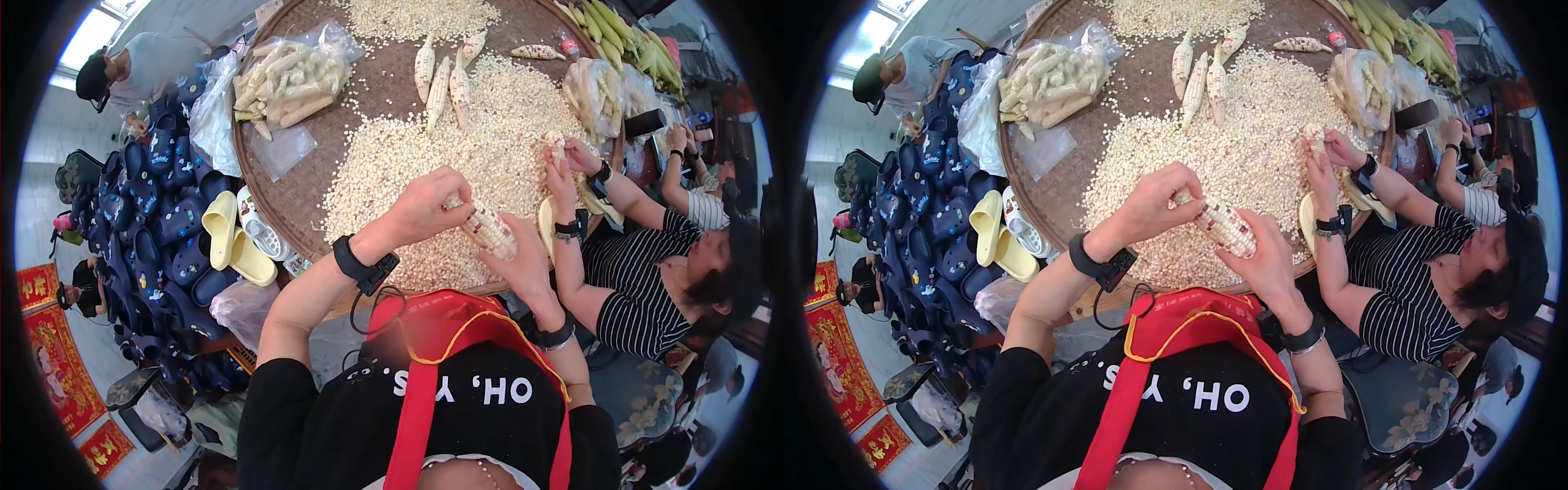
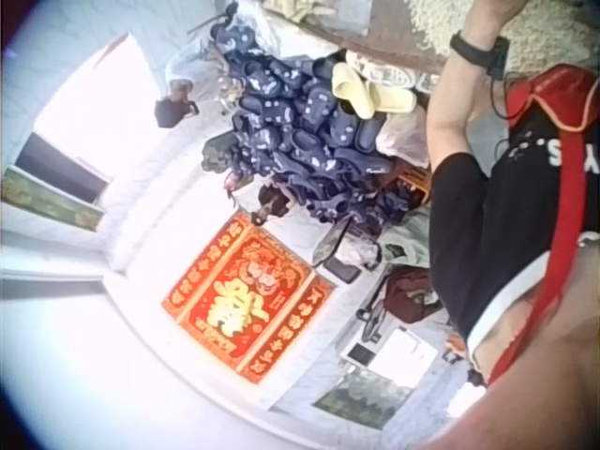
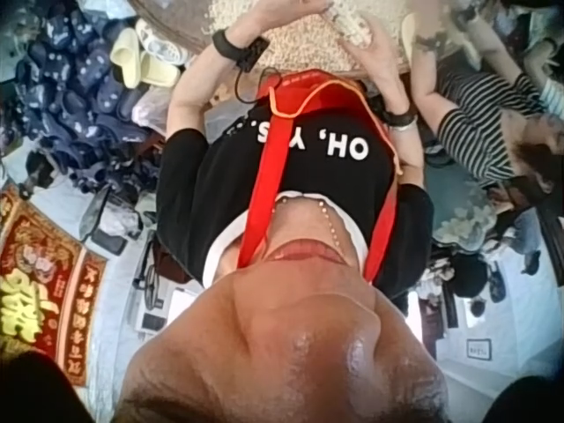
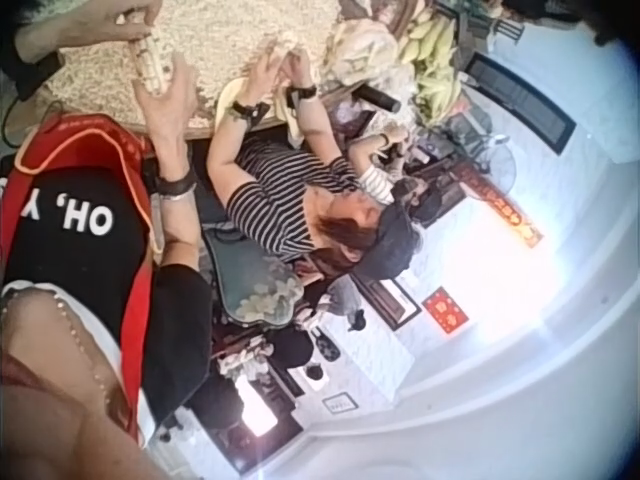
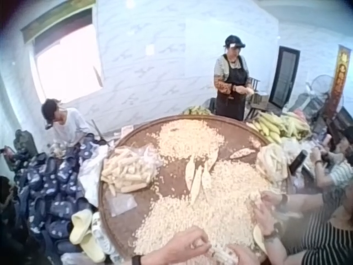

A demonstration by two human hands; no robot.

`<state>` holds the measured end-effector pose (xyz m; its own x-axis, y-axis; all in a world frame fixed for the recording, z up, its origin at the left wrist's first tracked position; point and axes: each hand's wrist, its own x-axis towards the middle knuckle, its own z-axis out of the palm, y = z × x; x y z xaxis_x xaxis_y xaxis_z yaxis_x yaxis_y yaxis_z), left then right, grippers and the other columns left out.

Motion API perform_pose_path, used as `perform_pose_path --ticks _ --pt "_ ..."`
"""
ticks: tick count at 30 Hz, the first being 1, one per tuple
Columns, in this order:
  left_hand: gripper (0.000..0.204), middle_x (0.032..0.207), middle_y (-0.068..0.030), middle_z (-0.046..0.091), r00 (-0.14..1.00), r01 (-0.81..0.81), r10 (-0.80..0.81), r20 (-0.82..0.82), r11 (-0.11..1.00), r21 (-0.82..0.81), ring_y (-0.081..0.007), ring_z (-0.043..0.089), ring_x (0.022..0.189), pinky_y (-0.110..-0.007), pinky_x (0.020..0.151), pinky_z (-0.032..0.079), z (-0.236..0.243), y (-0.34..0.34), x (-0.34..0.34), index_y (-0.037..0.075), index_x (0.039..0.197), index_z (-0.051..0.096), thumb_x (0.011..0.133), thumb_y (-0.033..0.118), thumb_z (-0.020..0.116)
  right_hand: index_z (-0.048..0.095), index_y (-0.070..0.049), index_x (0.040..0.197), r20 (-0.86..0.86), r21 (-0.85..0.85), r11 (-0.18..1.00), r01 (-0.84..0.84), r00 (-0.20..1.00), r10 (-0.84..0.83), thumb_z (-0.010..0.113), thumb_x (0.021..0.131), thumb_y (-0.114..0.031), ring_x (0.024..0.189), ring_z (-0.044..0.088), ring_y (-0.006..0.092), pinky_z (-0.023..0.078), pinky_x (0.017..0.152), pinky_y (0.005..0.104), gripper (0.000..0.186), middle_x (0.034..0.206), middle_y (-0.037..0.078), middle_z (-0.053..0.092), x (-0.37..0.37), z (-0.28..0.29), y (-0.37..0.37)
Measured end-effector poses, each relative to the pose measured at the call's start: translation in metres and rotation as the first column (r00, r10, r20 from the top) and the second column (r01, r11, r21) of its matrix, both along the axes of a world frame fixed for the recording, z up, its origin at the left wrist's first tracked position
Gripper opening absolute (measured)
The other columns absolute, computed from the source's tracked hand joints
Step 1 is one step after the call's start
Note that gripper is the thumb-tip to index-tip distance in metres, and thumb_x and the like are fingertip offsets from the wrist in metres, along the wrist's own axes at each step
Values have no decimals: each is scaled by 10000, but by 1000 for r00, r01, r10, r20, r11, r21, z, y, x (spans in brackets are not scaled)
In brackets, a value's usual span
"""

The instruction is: Manually peeling kernels off of corn cobs into a pile on a large tray.

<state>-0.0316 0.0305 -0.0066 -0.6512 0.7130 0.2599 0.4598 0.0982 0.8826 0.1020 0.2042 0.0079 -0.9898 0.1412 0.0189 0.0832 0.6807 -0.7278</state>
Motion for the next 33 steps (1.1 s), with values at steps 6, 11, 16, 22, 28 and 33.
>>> perform_pose_path --ticks 6,11,16,22,28,33 --pt "115 768 -110 574 995 -33 44 -94 992 122 -265 592 704 -332 610 470 -1 4 -1 44 813 564 734 79 639 543 -52 1123 -59 59 998 31 998 -27 791 606 -131 858 584 281 476 743 348 579 944 128 547 -4 -1 0" --pt "94 793 -81 602 996 -73 75 -53 997 37 -187 607 707 -282 627 479 -2 2 -4 32 838 579 751 36 613 549 -52 1120 -80 19 999 34 996 -33 795 602 -134 860 586 274 477 746 345 580 949 123 547 -5 -2 2" --pt "118 837 -73 617 986 -48 43 161 999 26 -170 614 751 -277 637 486 -4 -1 -9 25 881 590 763 34 597 542 -61 1130 -64 20 999 46 997 -45 791 607 -134 865 585 276 477 746 345 584 952 126 546 -5 -4 2" --pt "144 1000 -62 607 999 38 -38 -1 998 43 -139 594 874 -253 651 479 -2 0 -9 51 919 602 776 61 612 534 -63 1133 -64 15 999 50 997 -49 787 615 -141 878 579 279 472 755 349 582 957 128 542 -6 -8 4" --pt "194 1012 -36 608 982 50 -49 185 999 -1 -140 594 876 -246 646 474 6 -2 -5 82 953 600 763 76 639 533 -60 1135 -64 -16 999 37 997 -38 787 612 -136 886 578 280 470 761 351 587 966 128 544 -4 -8 5" --pt "221 967 -30 616 982 121 -115 150 992 -37 -151 601 834 -265 629 488 6 -4 -9 86 966 598 750 74 643 535 -50 1132 -52 -1 1000 18 998 -18 784 615 -137 891 578 282 470 759 353 580 968 128 547 -4 -4 6"
